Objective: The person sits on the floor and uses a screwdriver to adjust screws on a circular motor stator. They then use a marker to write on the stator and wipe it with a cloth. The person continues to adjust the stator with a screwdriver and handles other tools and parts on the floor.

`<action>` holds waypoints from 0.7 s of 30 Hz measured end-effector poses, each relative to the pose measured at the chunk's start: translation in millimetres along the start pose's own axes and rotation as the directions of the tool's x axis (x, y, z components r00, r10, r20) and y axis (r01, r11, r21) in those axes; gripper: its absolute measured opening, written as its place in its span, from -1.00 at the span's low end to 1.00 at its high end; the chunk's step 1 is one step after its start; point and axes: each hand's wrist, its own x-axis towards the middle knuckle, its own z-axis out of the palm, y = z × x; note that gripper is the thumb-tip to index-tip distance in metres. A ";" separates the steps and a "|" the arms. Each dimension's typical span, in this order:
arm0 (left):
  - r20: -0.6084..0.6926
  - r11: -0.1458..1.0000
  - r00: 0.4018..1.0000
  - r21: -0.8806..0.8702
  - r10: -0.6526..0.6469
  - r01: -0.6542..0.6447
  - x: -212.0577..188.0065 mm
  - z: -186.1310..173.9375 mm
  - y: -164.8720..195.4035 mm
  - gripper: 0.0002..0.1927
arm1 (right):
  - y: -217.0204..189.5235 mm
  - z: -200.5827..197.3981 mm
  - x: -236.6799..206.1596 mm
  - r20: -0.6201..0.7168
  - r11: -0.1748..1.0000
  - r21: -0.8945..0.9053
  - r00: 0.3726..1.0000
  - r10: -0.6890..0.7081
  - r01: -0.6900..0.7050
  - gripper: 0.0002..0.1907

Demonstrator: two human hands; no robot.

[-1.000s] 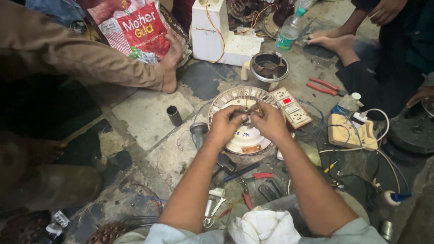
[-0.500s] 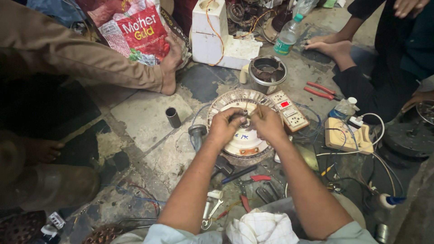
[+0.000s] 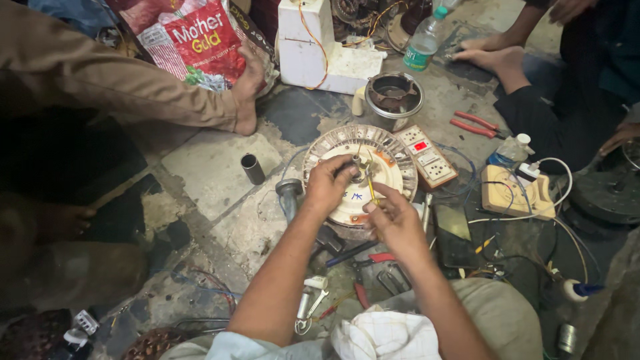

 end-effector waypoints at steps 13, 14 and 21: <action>-0.001 0.998 0.999 0.027 0.050 -0.050 1.2 -1.3 -6.8 -0.69 | -16.5 7.7 15.4 -0.150 0.979 -0.203 0.989 0.001 -0.032 -0.63; 0.009 1.000 1.000 0.016 0.027 -0.027 1.5 -0.9 -6.6 -0.69 | -14.9 5.7 15.5 -0.136 0.977 -0.212 0.991 0.002 -0.031 -0.63; 0.017 1.000 1.000 0.009 -0.020 0.020 0.2 -1.2 -1.6 -0.69 | -28.1 -20.6 34.0 0.040 0.922 -0.386 0.999 -0.029 0.043 -0.62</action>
